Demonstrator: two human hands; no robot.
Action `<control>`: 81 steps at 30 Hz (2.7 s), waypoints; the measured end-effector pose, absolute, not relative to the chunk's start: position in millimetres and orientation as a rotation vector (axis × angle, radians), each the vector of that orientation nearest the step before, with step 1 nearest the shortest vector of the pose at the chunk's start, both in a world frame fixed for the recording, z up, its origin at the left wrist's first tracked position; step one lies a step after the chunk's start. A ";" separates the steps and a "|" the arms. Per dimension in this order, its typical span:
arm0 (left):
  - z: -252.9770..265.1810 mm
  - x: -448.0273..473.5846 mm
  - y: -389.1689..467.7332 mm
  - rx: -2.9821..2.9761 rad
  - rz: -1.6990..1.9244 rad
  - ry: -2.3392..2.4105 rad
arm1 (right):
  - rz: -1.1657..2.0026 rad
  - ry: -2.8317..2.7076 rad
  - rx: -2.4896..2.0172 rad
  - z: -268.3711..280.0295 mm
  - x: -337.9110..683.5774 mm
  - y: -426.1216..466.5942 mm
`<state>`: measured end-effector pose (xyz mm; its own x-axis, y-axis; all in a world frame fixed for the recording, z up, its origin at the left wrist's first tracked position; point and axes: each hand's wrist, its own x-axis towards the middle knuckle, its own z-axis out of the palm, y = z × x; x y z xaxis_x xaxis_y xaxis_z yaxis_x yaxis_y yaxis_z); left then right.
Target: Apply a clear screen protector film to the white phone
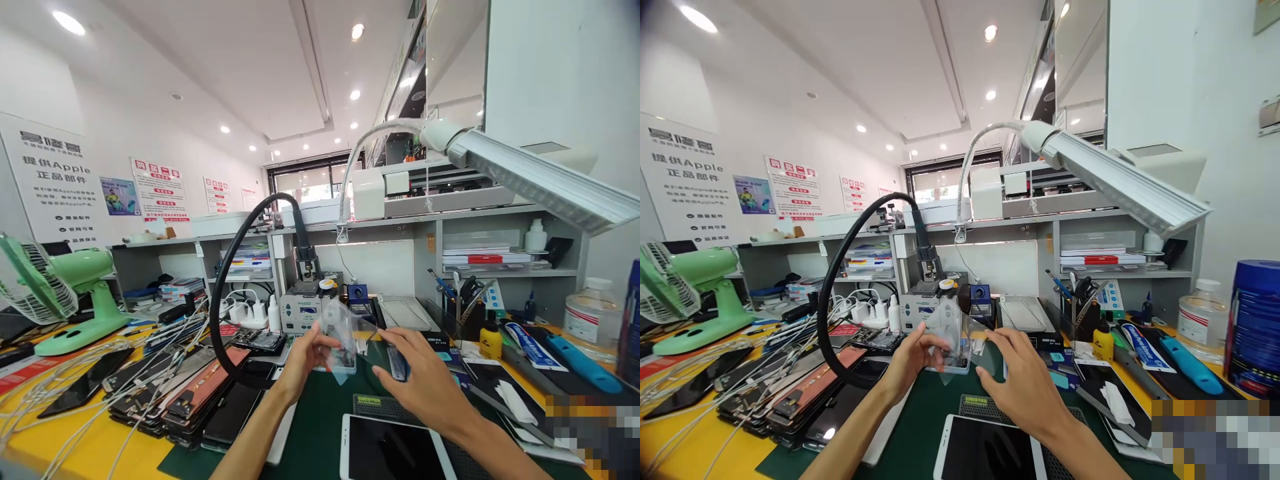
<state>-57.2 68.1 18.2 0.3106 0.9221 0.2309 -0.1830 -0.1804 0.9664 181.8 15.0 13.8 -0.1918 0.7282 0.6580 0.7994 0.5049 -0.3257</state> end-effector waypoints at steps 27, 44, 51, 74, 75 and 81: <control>5.9 -126.3 26.7 1.081 1.371 1.221 | -0.022 -1.881 -1.199 17.3 190.6 14.4; 13.8 -129.3 10.8 1.748 1.334 1.746 | -0.088 -1.841 -1.181 16.1 192.4 16.3; 10.5 -114.2 14.7 2.230 1.139 2.279 | -0.104 -1.835 -1.168 15.2 192.0 16.9; -20.6 -86.8 13.9 2.894 0.400 2.173 | -0.124 -1.827 -1.213 15.9 195.9 19.2; -20.2 -89.4 15.1 2.890 0.414 2.185 | -0.125 -1.827 -1.212 15.9 195.8 19.3; -17.7 -104.4 21.9 2.980 0.476 2.191 | -0.137 -1.825 -1.209 15.7 195.7 19.4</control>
